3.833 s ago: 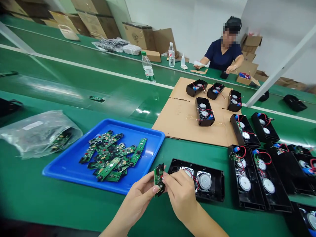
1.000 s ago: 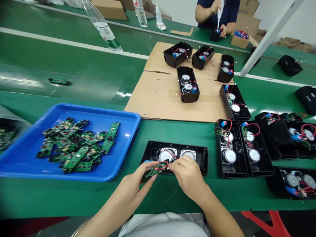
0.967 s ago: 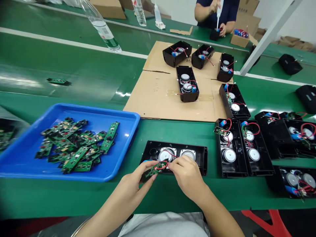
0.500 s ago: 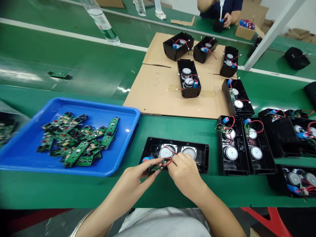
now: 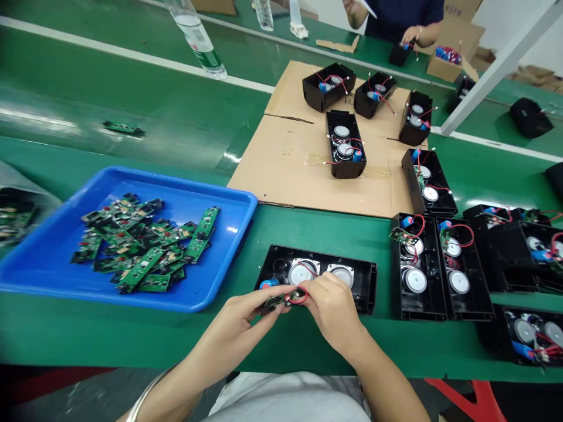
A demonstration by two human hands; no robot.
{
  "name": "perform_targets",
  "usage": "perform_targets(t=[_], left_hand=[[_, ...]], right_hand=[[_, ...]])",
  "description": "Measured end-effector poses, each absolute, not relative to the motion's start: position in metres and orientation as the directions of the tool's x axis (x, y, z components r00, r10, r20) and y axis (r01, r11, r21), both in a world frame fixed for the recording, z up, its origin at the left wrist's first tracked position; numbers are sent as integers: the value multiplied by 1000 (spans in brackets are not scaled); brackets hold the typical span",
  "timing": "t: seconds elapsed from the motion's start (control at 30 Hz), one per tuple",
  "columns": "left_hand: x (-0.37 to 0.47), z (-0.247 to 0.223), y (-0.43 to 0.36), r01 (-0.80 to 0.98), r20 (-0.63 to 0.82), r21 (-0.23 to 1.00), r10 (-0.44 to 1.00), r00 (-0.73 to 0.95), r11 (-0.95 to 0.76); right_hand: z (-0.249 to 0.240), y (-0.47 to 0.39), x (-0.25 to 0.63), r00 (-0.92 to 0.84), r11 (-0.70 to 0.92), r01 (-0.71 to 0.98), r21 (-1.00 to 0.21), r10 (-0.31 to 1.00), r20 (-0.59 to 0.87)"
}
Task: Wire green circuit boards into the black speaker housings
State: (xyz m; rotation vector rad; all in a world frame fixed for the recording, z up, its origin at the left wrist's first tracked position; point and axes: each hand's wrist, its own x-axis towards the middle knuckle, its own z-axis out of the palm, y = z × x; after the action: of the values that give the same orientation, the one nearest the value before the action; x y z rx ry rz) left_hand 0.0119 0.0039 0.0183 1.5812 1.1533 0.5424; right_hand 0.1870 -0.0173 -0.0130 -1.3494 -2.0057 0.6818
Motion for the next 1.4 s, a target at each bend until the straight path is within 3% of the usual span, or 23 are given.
perform_targets(t=[0.17,0.4,0.57,0.7,0.9,1.23,1.4], left_hand=[[4,24,0,479,-295,873,883,365,94],[0,28,0,509,-368,839,889,275,190],[9,26,7,529,-338,834,904,262,158],[15,23,12,511,-335,846,898,287,152],[22,22,15,482,-312,869,882,354,113],[28,22,21,561,-303,827,868,392,35],[27,19,19,517,-265,855,834,484,-28]], right_hand=[[-2,-7,188,-244,131,561,-817,970,-12],[-3,8,179,-121,51,792,-608,990,-74],[-8,-4,196,-32,22,602,-799,999,3],[-7,-19,206,-78,95,449,-888,995,67],[-12,-24,194,-175,310,617,-723,950,258],[-12,-19,193,-387,504,751,-427,860,334],[-17,-20,192,-325,449,755,-477,889,322]])
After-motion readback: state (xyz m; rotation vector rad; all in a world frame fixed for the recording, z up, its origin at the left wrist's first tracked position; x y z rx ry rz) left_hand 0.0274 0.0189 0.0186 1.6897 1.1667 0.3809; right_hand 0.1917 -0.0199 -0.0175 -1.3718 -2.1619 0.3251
